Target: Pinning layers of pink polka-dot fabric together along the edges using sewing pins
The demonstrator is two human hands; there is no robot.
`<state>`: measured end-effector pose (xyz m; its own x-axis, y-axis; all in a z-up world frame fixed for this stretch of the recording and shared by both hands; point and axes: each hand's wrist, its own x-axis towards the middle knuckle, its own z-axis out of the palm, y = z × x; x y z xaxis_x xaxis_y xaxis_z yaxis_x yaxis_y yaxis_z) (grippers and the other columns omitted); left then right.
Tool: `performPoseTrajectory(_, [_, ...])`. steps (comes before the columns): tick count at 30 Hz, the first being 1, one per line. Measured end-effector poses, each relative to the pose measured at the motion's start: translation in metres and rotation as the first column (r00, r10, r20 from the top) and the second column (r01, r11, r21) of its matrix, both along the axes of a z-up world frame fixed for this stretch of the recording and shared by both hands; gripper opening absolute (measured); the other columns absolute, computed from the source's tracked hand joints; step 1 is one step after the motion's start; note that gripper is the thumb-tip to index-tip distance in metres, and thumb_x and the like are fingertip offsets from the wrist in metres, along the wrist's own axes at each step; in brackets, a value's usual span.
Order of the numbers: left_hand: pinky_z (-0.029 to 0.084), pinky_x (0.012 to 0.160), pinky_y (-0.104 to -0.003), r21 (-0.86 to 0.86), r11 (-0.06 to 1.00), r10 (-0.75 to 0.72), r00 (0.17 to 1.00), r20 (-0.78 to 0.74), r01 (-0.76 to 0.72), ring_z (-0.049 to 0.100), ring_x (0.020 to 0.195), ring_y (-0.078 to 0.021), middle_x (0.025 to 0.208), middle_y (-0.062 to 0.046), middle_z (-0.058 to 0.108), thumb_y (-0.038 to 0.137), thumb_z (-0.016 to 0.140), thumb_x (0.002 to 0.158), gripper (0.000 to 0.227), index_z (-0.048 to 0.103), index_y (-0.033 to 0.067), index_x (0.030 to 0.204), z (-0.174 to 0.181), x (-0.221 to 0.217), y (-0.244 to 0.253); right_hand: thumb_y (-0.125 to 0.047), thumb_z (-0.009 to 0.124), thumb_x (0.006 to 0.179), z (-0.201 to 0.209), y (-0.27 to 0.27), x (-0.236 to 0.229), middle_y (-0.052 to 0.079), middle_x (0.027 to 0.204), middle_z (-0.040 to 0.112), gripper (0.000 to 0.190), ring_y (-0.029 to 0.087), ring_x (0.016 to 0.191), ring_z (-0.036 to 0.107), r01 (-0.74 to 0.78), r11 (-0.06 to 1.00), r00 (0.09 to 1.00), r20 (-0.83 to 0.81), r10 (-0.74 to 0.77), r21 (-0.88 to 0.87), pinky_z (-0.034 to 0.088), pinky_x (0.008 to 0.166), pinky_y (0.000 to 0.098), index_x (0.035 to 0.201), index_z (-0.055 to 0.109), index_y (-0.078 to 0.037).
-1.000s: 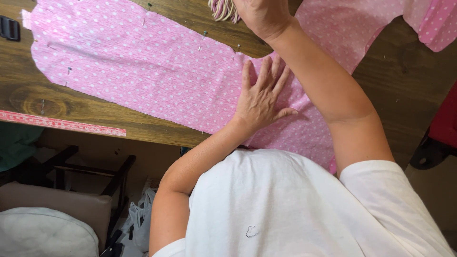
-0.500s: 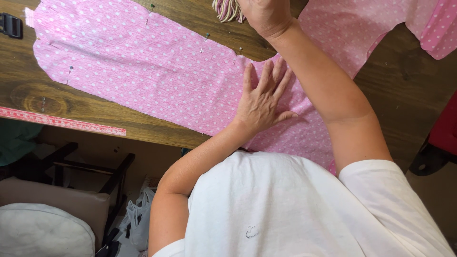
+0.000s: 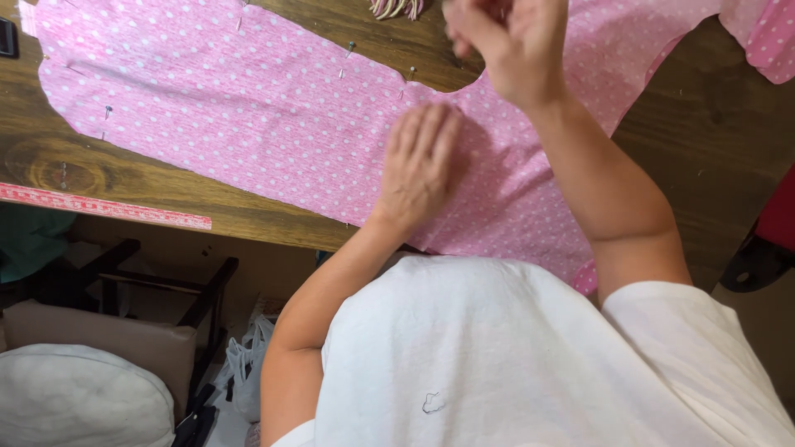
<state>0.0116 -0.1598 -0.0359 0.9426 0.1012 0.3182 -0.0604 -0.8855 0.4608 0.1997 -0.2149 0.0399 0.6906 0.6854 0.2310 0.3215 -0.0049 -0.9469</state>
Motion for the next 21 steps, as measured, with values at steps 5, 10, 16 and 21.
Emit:
performPoseTrajectory(5, [0.026, 0.127, -0.05, 0.231, 0.964, 0.172, 0.973, -0.151, -0.134, 0.035, 0.152, -0.0338, 0.161, -0.021, 0.039, 0.068, 0.043, 0.109, 0.082, 0.042, 0.0013, 0.156, 0.016, 0.001, 0.012, 0.01, 0.073, 0.101, -0.039, -0.036, -0.019, 0.016, 0.09, 0.065, 0.024, 0.018, 0.07, 0.064, 0.02, 1.0, 0.936, -0.352, -0.021, -0.008, 0.06, 0.058, 0.0271, 0.099, 0.053, -0.002])
performPoseTrajectory(10, [0.034, 0.12, -0.054, 0.221, 0.964, 0.157, 0.987, -0.021, -0.149, 0.048, 0.14, -0.0376, 0.145, -0.016, 0.056, 0.059, 0.056, 0.107, 0.066, 0.055, 0.0054, 0.146, 0.013, -0.004, 0.013, 0.006, 0.073, 0.103, -0.046, -0.043, -0.028, 0.014, 0.09, 0.065, 0.022, 0.016, 0.071, 0.065, -0.014, 0.996, 0.985, -0.17, -0.001, -0.084, 0.059, 0.06, 0.0245, 0.098, 0.053, -0.002])
performPoseTrajectory(16, [0.034, 0.117, -0.056, 0.218, 0.961, 0.158, 0.984, 0.08, -0.172, 0.054, 0.129, -0.0361, 0.123, -0.016, 0.06, 0.03, 0.062, 0.107, 0.026, 0.066, 0.0055, 0.115, 0.02, -0.007, 0.018, 0.005, 0.075, 0.103, -0.05, -0.044, -0.032, 0.011, 0.091, 0.066, 0.021, 0.015, 0.078, 0.061, -0.006, 0.996, 0.998, -0.061, 0.001, -0.09, 0.052, 0.068, 0.0239, 0.098, 0.056, -0.002])
performPoseTrajectory(21, [0.033, 0.115, -0.053, 0.164, 0.967, 0.178, 0.978, 0.106, -0.193, 0.057, 0.122, -0.0328, 0.112, -0.012, 0.061, 0.005, 0.056, 0.099, 0.012, 0.066, 0.007, 0.106, 0.028, -0.004, 0.02, 0.004, 0.078, 0.103, -0.04, -0.042, -0.022, 0.008, 0.088, 0.064, 0.022, 0.012, 0.074, 0.058, -0.016, 0.992, 0.997, -0.072, 0.007, -0.129, 0.05, 0.065, 0.0225, 0.098, 0.057, -0.002])
